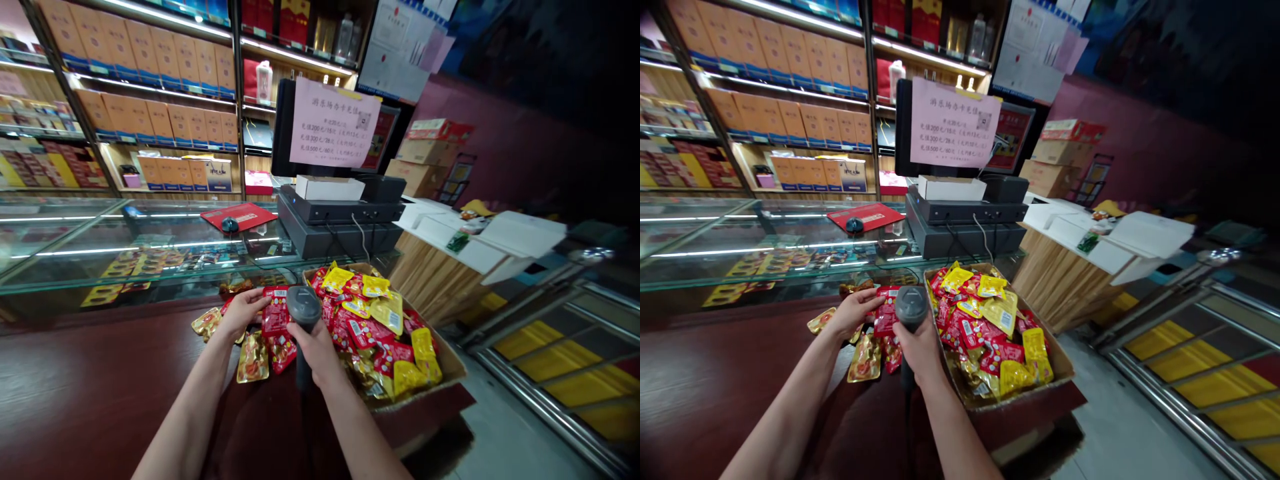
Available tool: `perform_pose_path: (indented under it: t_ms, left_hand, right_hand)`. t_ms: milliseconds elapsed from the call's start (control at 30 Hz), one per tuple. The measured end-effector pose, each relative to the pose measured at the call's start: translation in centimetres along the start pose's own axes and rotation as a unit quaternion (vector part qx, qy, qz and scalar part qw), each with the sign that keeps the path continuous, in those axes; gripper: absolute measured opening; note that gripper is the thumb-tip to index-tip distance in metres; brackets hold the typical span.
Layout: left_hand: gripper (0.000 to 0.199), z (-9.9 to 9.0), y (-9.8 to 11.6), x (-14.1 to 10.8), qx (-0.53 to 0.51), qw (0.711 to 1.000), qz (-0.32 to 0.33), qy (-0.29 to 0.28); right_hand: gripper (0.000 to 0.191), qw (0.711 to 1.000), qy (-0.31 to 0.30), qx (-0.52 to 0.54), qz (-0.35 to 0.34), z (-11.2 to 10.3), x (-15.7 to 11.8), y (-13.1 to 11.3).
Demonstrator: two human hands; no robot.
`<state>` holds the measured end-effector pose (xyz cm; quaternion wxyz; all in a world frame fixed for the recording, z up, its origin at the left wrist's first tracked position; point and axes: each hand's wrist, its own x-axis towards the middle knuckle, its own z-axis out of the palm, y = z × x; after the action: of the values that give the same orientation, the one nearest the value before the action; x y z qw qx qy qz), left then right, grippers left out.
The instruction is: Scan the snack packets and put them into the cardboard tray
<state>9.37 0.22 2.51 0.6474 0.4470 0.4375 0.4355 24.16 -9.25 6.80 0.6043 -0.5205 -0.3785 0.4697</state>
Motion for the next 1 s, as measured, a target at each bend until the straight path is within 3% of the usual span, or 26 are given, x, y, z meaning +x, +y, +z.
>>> perform_pose_path:
  t_ms: [167, 333, 500, 667, 800, 900, 1000]
  left_hand:
    - [0.045, 1.5, 1.2, -1.6, -0.039, 0.996, -0.028, -0.072]
    - [0.051, 4.5, 3.0, -4.0, -0.12, 0.987, -0.068, -0.077]
    - [0.06, 9.7, 4.4, -5.1, -0.108, 0.986, -0.07, -0.105]
    - [0.065, 16.7, 5.6, -4.5, -0.068, 0.982, -0.016, -0.178]
    - [0.066, 22.1, 5.6, -3.4, -0.074, 0.976, -0.023, -0.204]
    - [0.066, 24.3, 5.0, -2.4, -0.042, 0.984, -0.01, -0.17]
    - [0.065, 24.3, 4.5, -2.0, -0.024, 0.988, 0.012, -0.151]
  right_hand:
    - [0.018, 0.995, -0.012, 0.055, 0.085, -1.3, -0.1, -1.1]
    - [0.02, 0.991, 0.008, 0.089, 0.097, -3.4, -1.0, -3.2]
    - [0.025, 0.989, 0.003, 0.121, 0.085, -6.7, -2.1, -5.7]
    - [0.032, 0.988, 0.057, 0.142, 0.03, -11.8, -2.4, -7.9]
    - [0.032, 0.984, 0.096, 0.148, -0.014, -16.1, -1.9, -9.5]
    - [0.035, 0.979, 0.114, 0.165, -0.028, -18.2, -1.6, -10.1]
    - [0.04, 0.976, 0.115, 0.18, -0.033, -19.0, -1.6, -10.0]
